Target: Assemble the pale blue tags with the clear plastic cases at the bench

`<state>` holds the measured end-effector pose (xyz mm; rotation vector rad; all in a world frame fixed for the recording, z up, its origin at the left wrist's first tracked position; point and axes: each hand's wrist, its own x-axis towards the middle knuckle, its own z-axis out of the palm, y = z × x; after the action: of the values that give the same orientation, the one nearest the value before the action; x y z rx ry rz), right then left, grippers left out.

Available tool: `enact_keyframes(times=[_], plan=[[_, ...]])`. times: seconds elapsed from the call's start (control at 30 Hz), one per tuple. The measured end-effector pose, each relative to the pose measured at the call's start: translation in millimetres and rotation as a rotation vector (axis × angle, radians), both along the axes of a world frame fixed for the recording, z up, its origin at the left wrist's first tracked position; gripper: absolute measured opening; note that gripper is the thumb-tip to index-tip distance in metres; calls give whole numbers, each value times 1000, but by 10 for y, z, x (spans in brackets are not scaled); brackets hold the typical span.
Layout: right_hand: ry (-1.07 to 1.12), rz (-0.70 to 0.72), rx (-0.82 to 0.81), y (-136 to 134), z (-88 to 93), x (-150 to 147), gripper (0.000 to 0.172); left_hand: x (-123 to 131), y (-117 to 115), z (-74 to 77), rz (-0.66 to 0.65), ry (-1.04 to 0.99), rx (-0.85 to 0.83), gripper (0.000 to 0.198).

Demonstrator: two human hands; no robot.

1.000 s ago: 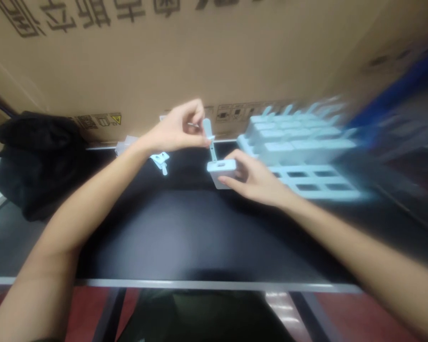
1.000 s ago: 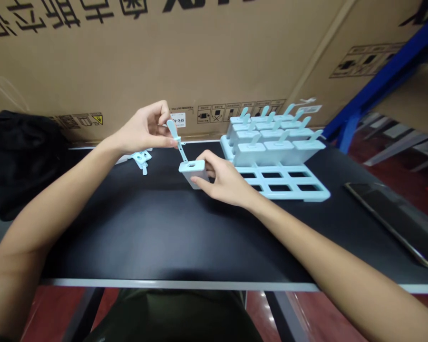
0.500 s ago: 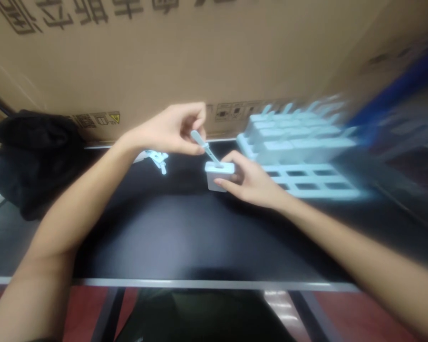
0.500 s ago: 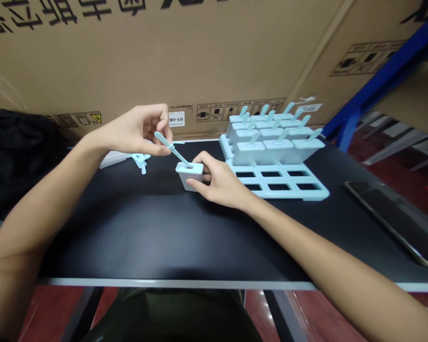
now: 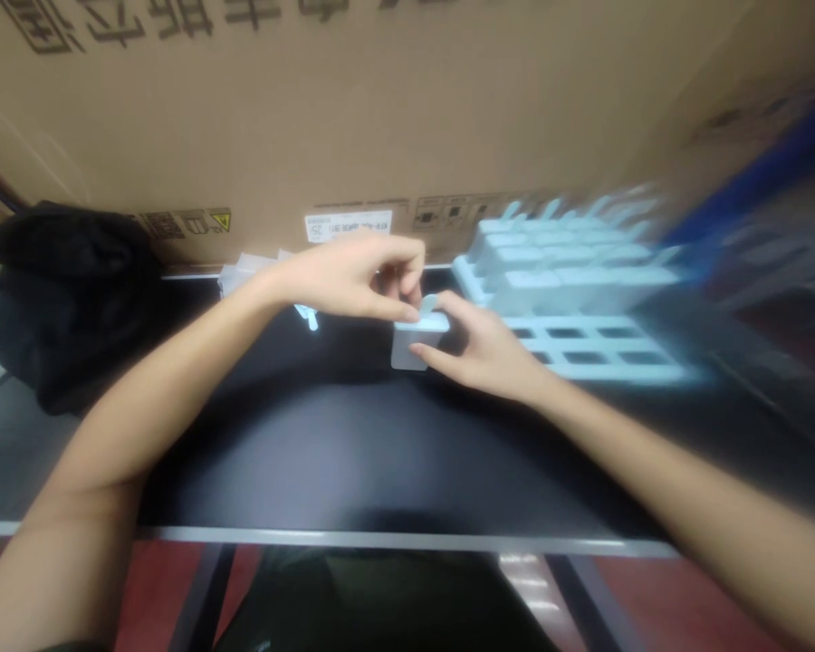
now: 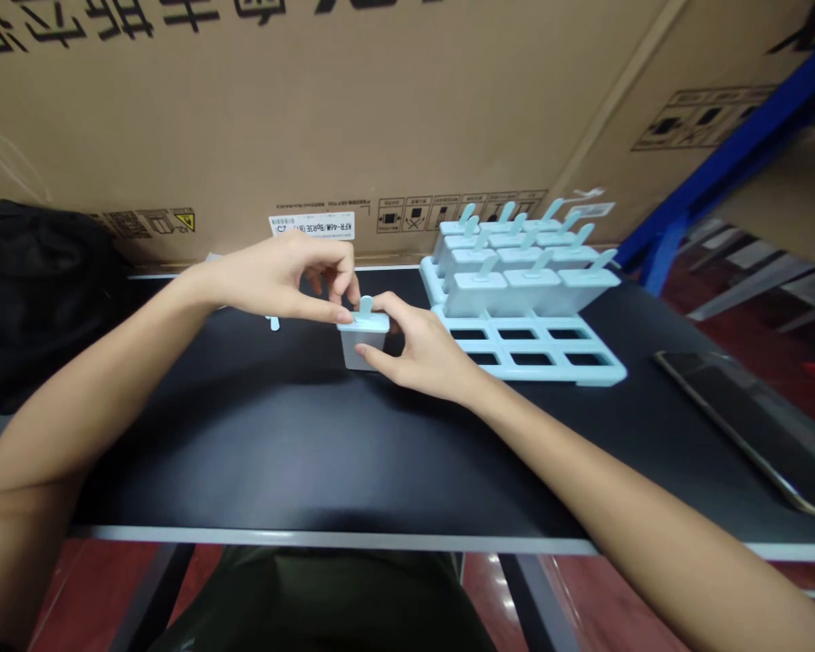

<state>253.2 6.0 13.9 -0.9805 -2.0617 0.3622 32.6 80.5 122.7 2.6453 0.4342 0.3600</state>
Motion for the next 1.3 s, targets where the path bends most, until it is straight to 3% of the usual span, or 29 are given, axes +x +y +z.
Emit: enact_keyframes(times=[0.13, 0.23, 0.37, 0.47, 0.6, 0.77, 0.9, 1.1, 1.2, 1.3], plan=[[-62, 2, 43, 4, 49, 23, 18, -34, -24, 83, -26, 56, 29, 11], [-159, -10, 78, 8, 249, 180, 20, -127, -46, 52, -17, 114, 81, 2], [-278, -151, 92, -66, 652, 608, 26, -418, -122, -224, 157, 202, 252, 6], [-363, -327, 79, -154, 821, 944, 32, -678, -212, -515, 316, 339, 441, 7], [-484, -410, -54, -210, 802, 1214, 43, -858, -274, -824, 430, 382, 555, 8], [-551, -383, -53, -181, 765, 1268, 46, -828, -219, -1029, 430, 307, 617, 7], [-592, -365, -6, -131, 709, 1317, 41, -826, -199, -1093, 442, 245, 612, 7], [-585, -318, 50, -54, 541, 1353, 51, -860, -186, -1125, 492, 157, 541, 9], [-558, -355, 108, -114, 599, 1239, 54, -856, -177, -1134, 520, 142, 539, 10], [-510, -440, 89, -208, 711, 1094, 40, -851, -171, -1140, 536, 143, 516, 9]])
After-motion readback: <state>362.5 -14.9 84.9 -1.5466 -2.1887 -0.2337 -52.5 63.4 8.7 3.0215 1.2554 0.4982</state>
